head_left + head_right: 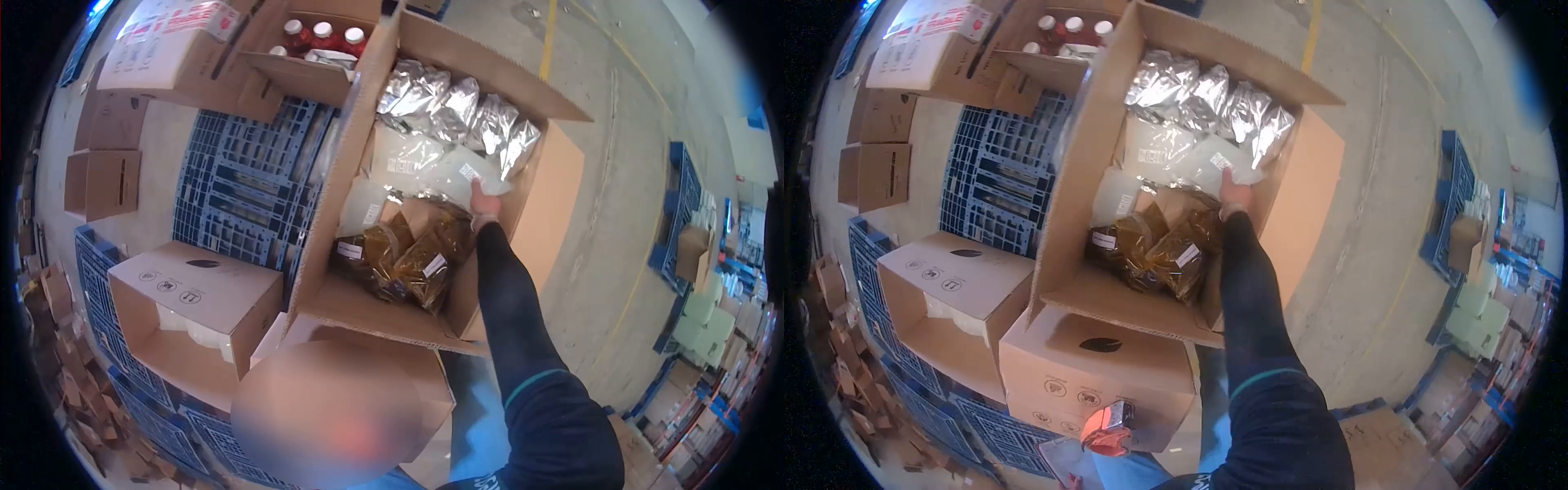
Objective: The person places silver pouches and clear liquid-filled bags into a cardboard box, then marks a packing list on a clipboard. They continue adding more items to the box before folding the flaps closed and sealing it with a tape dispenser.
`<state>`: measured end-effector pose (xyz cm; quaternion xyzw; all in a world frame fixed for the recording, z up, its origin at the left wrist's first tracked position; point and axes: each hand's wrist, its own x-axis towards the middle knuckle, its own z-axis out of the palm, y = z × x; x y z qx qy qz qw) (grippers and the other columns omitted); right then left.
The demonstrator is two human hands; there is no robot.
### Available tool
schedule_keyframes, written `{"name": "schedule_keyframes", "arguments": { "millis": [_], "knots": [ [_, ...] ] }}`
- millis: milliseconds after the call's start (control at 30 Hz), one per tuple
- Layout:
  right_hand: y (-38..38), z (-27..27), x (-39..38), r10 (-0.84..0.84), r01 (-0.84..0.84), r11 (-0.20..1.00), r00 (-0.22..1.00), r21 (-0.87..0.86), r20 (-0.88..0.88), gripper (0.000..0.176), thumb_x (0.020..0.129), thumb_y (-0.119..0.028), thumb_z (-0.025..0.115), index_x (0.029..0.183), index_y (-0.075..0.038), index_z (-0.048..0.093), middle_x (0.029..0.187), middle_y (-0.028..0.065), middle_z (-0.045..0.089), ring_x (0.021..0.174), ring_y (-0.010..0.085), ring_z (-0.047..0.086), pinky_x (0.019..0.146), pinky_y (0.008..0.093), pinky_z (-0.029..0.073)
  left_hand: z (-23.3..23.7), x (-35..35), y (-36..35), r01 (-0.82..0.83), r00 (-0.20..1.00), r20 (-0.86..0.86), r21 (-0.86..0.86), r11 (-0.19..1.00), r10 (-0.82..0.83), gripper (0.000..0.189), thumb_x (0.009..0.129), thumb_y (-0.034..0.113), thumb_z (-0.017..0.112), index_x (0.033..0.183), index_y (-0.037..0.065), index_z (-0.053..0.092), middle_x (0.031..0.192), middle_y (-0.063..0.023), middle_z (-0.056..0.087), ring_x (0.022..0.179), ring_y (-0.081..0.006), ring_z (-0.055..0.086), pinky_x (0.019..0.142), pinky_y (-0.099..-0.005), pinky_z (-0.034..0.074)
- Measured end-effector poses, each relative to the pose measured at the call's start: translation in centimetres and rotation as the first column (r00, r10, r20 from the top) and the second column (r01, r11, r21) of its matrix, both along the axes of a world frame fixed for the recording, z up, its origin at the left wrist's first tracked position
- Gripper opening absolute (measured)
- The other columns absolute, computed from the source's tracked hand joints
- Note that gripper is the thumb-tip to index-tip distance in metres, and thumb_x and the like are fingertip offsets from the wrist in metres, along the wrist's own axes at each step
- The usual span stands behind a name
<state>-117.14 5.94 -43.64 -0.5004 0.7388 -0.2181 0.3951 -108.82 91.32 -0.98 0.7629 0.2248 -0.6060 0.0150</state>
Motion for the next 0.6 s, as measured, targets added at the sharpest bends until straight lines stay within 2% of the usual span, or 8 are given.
{"name": "schedule_keyframes", "arguments": {
  "millis": [33,100,200,267,367,467,533,600],
  "knots": [
    [-0.5,-1.2,-0.8,0.001,0.008,0.998,0.989,0.057,-0.150,0.071,0.091,-0.057,0.062,0.115,0.010,0.066,0.120,0.0306,0.068,0.113,0.0423,0.066,0.098,0.0443,0.050,0.1,-0.4,-0.2,0.043,0.998,0.039,-0.019,0.999,-0.042,0.056,0.096,0.044,0.065,0.135,0.004,0.056,0.116,-0.0199,0.065,0.101,-0.0298,0.064,0.081,-0.0452,0.053],
    [-1.7,7.6,1.0,0.276,-0.208,0.951,0.906,0.230,-0.320,0.069,0.090,-0.052,0.064,0.110,0.014,0.066,0.111,0.0345,0.068,0.107,0.0452,0.067,0.093,0.0484,0.051,-0.2,-1.5,-0.1,0.111,0.983,0.152,-0.050,0.993,-0.102,0.058,0.096,0.045,0.064,0.136,0.003,0.055,0.120,-0.0198,0.066,0.105,-0.0303,0.064,0.086,-0.0458,0.052],
    [2.3,22.5,6.0,0.550,-0.611,0.791,0.707,0.006,-0.444,0.049,0.093,-0.039,0.062,0.099,0.009,0.069,0.099,0.0356,0.067,0.099,0.0506,0.064,0.085,0.0542,0.051,0.1,-2.6,0.3,0.142,0.935,0.343,-0.117,0.983,-0.095,0.053,0.091,0.039,0.069,0.127,0.001,0.059,0.113,-0.0175,0.069,0.101,-0.0282,0.067,0.087,-0.0436,0.053],
    [4.9,28.4,6.9,0.774,-0.846,0.526,0.517,-0.083,-0.366,0.034,0.096,-0.032,0.061,0.097,0.002,0.065,0.090,0.0293,0.065,0.087,0.0485,0.063,0.075,0.0534,0.048,-0.4,-2.7,0.7,0.080,0.865,0.500,-0.202,0.976,0.033,0.040,0.079,0.025,0.080,0.108,0.000,0.069,0.094,-0.0130,0.075,0.087,-0.0230,0.073,0.079,-0.0382,0.056],
    [13.5,45.8,15.4,0.946,-0.949,0.315,0.313,0.010,-0.079,0.027,0.099,-0.025,0.062,0.096,0.002,0.063,0.082,0.0227,0.065,0.077,0.0399,0.064,0.070,0.0445,0.049,0.9,-3.1,1.4,-0.122,0.844,0.500,-0.174,0.977,0.194,0.043,0.082,0.026,0.079,0.115,-0.001,0.069,0.101,-0.0152,0.076,0.092,-0.0240,0.073,0.083,-0.0384,0.056],
    [20.9,52.5,22.4,0.976,-0.987,0.158,0.163,0.043,0.143,0.025,0.100,-0.023,0.062,0.096,0.002,0.063,0.080,0.0204,0.064,0.074,0.0345,0.064,0.067,0.0419,0.048,-0.4,-4.9,4.1,-0.245,0.798,0.509,-0.214,0.946,0.322,0.044,0.083,0.024,0.079,0.117,-0.002,0.069,0.104,-0.0176,0.075,0.096,-0.0249,0.073,0.086,-0.0385,0.056],
    [26.0,51.5,27.3,0.991,-0.976,-0.061,-0.084,-0.211,0.103,0.026,0.100,-0.024,0.061,0.095,0.002,0.063,0.079,0.0199,0.064,0.072,0.0370,0.063,0.067,0.0428,0.048,-1.5,-5.8,5.8,-0.284,0.768,0.514,-0.259,0.923,0.381,0.044,0.083,0.024,0.079,0.118,-0.002,0.069,0.106,-0.0178,0.075,0.098,-0.0254,0.073,0.088,-0.0389,0.056],
    [31.1,48.7,32.3,0.953,-0.944,-0.292,-0.301,-0.153,0.036,0.026,0.100,-0.025,0.062,0.098,0.001,0.063,0.085,0.0227,0.066,0.078,0.0427,0.063,0.069,0.0468,0.049,-2.3,-6.9,7.3,-0.309,0.755,0.508,-0.282,0.908,0.414,0.046,0.084,0.025,0.079,0.120,-0.002,0.068,0.108,-0.0178,0.075,0.100,-0.0265,0.072,0.089,-0.0395,0.056]
  ]
}}
